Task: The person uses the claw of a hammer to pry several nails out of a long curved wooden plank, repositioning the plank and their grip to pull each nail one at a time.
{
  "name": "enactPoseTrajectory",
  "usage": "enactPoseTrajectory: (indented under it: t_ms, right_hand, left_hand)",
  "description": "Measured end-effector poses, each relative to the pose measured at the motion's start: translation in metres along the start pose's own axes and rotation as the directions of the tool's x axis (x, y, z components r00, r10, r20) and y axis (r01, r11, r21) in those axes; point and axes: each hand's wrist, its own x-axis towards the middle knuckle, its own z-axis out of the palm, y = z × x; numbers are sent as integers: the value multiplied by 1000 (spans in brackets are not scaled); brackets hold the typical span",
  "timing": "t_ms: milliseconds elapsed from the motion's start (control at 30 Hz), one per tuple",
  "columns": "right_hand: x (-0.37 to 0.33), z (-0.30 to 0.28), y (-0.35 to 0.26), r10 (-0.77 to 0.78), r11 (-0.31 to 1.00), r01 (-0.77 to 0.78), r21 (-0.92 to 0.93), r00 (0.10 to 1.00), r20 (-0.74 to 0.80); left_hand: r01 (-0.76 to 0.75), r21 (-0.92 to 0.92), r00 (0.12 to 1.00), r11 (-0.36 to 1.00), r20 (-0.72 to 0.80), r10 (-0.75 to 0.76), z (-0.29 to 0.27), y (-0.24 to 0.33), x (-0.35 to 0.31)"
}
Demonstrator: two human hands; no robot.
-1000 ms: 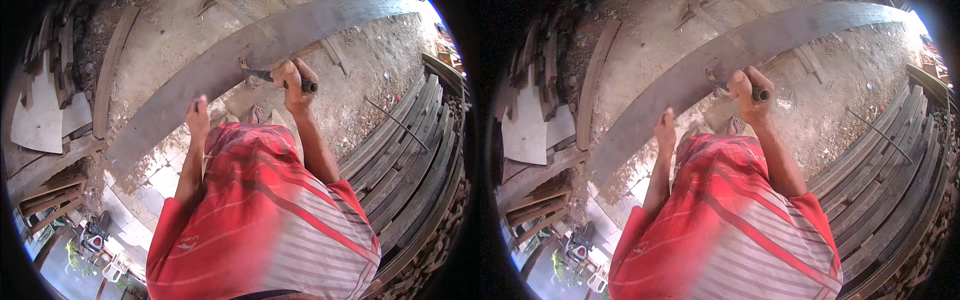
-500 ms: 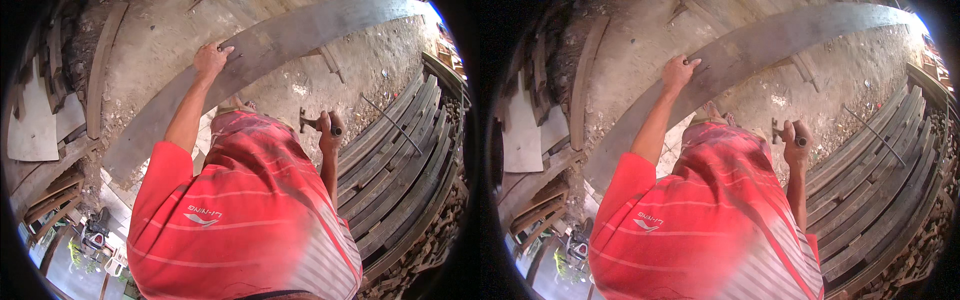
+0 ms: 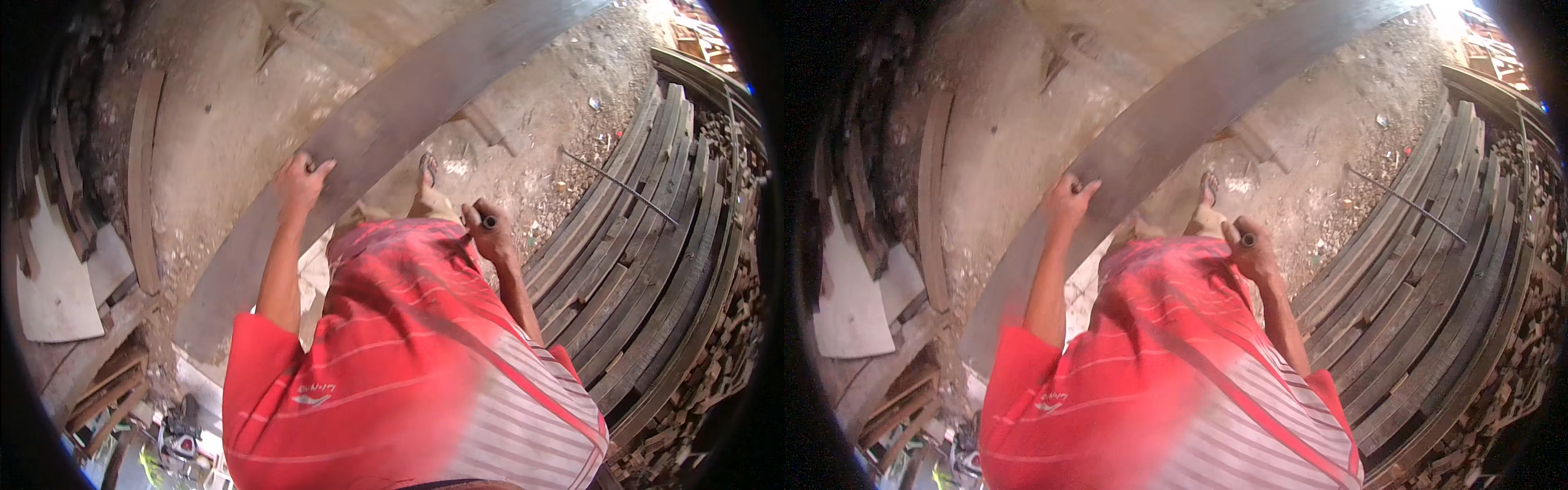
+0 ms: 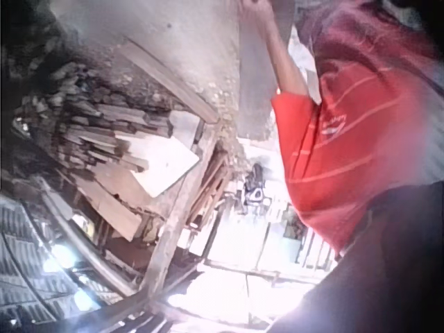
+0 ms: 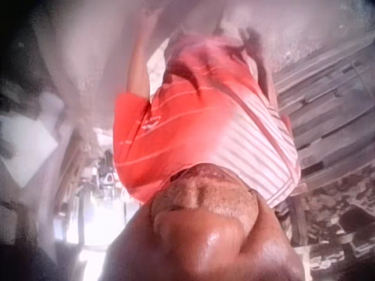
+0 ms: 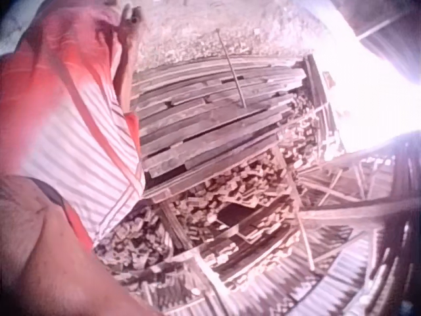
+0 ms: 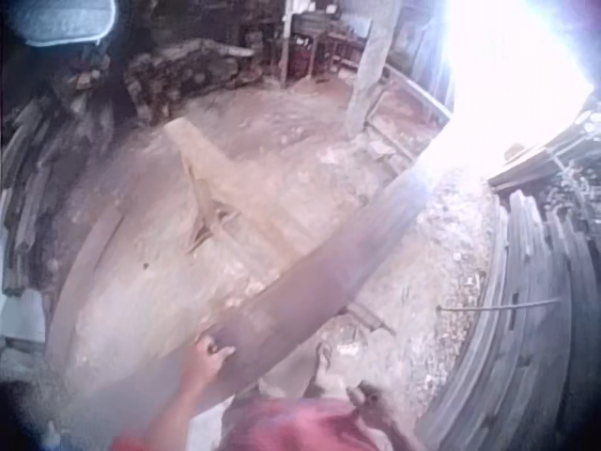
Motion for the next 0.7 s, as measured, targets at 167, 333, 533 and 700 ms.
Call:
enactPoseTrajectory:
  t_ms: [167,333,533,700]
  right_hand:
    - [46,-58,-10,-104,982,113,-153,993,62]
    - [91,-110,16,-173,984,174,-47,985,12]
    - [108,-153,66,-65,991,65,121,998,3]
    - [115,-181,88,-162,986,165,37,985,-55]
  left_hand:
    - [6,-86,997,996,-79,-13,-4,0,-8]
    - [124,-199,981,972,169,-90,23,105,-27]
    - [90,-473,617,876,717,324,154,263,13]
    - [16,-371,569,928,767,297,289,387,92]
